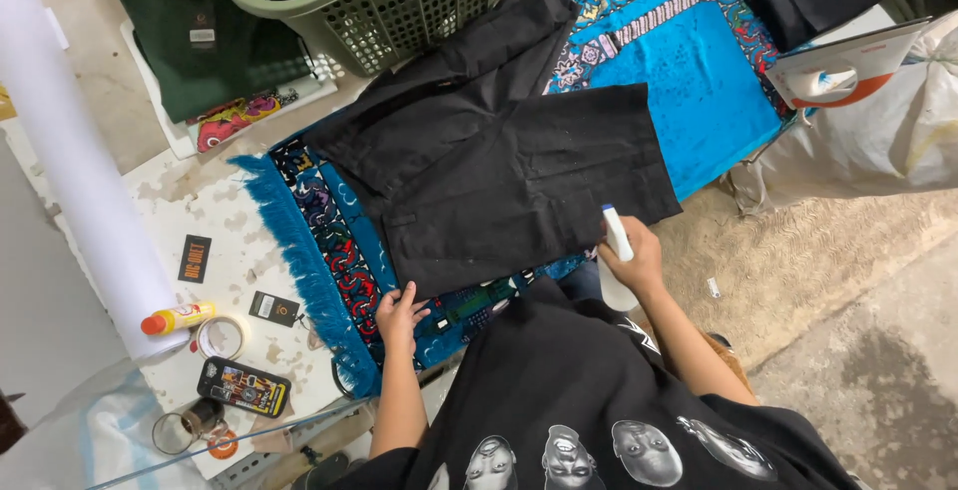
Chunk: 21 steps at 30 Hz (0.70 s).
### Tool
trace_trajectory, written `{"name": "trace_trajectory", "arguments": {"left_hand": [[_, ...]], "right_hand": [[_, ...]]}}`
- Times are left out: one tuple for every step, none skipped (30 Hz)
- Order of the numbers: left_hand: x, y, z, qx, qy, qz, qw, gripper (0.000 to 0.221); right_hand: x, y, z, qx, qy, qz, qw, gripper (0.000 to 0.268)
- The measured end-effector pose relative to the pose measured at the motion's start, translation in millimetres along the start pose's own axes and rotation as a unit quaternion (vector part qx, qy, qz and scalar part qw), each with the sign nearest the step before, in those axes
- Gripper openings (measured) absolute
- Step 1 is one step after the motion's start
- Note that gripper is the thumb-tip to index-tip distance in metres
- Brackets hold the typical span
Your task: A person irons a pair of black pants on a patterned mat, using a spray bottle and a hand iron, then folds them.
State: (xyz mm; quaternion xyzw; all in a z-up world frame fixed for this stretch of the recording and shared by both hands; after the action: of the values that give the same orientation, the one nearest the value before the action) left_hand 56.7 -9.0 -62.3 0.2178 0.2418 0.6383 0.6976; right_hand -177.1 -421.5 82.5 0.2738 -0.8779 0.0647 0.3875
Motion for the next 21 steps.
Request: {"name": "trace_trajectory", "arguments": {"left_hand": [[0,0,0,0.002,0.0,0.002,1.0,0.04],[-1,0,0,0.001,0.003,-0.001,1.0,0.04],[0,1,0,-0.001,0.007,-0.003,1.0,0.041],[-1,1,-1,0.001,0.006,-0.001,1.0,0.041],[-1,1,0,-0.002,0.002,-0.001,1.0,0.041],[-1,0,1,-0.006,-0.002,0.0,1.0,0.042],[0,1,0,-0.005,-0.004,0.0,1.0,0.042],[0,1,1,-0.007,-0.004,-0.003,1.0,0.041],[0,2,1,-0.009,-0.005,-0.006,1.0,0.041],[-1,1,1,-0.008,-0.005,-0.004,1.0,0.041],[0,1,1,-0.011,-0.003,-0.007,1.0,0.041],[0,1,1,-0.013,-0.001,-0.01,1.0,0.041],[1,1,1,-0.011,-0.003,-0.006,1.0,0.041],[0,2,2,-0.014,-0.002,-0.007,1.0,0.041],[-2,1,3,-0.017,-0.001,-0.011,1.0,0.042],[2,4,2,-0.016,-0.002,-0.008,1.0,0.042],[1,3,2,-0.017,-0.008,-0.013,1.0,0.041],[0,3,3,-0.019,-0.013,-0.018,1.0,0.04],[0,1,1,-0.017,-0.012,-0.012,1.0,0.04],[-3,-2,0,-0.02,-0.006,-0.02,1.0,0.04],[0,-2,-3,-0.021,-0.003,-0.026,0.999,0.04]], "right_hand": [[2,-3,8,-0.001,0.001,-0.002,1.0,0.03],[7,-6,19,-0.017,0.029,0.012,0.999,0.025],[11,-8,30,-0.033,0.056,0.025,0.998,0.021],[13,-11,30,-0.033,0.056,0.023,0.998,0.021],[19,-12,33,-0.044,0.046,0.047,0.997,0.019],[24,-13,35,-0.055,0.037,0.072,0.995,0.018],[24,-14,31,-0.057,0.037,0.071,0.995,0.018],[26,-14,26,-0.052,0.021,0.082,0.995,0.018],[28,-16,21,-0.047,0.005,0.092,0.995,0.019],[28,-15,16,-0.047,0.005,0.09,0.995,0.019],[18,-14,6,-0.016,-0.023,0.02,0.999,0.019],[8,-12,-4,0.015,-0.051,-0.05,0.997,0.02],[6,-6,-24,0.014,-0.051,-0.054,0.997,0.02],[-7,3,-51,0.053,-0.063,-0.137,0.987,0.022],[-17,14,-77,0.093,-0.075,-0.216,0.969,0.025],[-31,22,-65,0.091,-0.075,-0.218,0.969,0.025],[-50,30,-56,0.11,-0.054,-0.261,0.958,0.025],[-70,39,-47,0.127,-0.033,-0.303,0.944,0.025],[-71,40,-55,0.128,-0.033,-0.309,0.942,0.025],[-75,42,-62,0.144,0.004,-0.318,0.937,0.026],[-80,50,-68,0.157,0.04,-0.328,0.931,0.027]]}}
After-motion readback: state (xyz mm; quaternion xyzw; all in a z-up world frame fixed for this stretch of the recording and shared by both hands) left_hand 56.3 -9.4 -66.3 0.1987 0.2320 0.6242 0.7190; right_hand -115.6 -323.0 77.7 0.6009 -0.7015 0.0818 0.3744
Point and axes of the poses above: each hand's wrist, its own y-axis away from the middle knuckle, its own x-axis out of the back of the hand, z = x × y, the point moved 8 cm from there along -y, towards the middle knuckle, and after that the axes turned 9 degrees about -x, right-handed, at the moved point
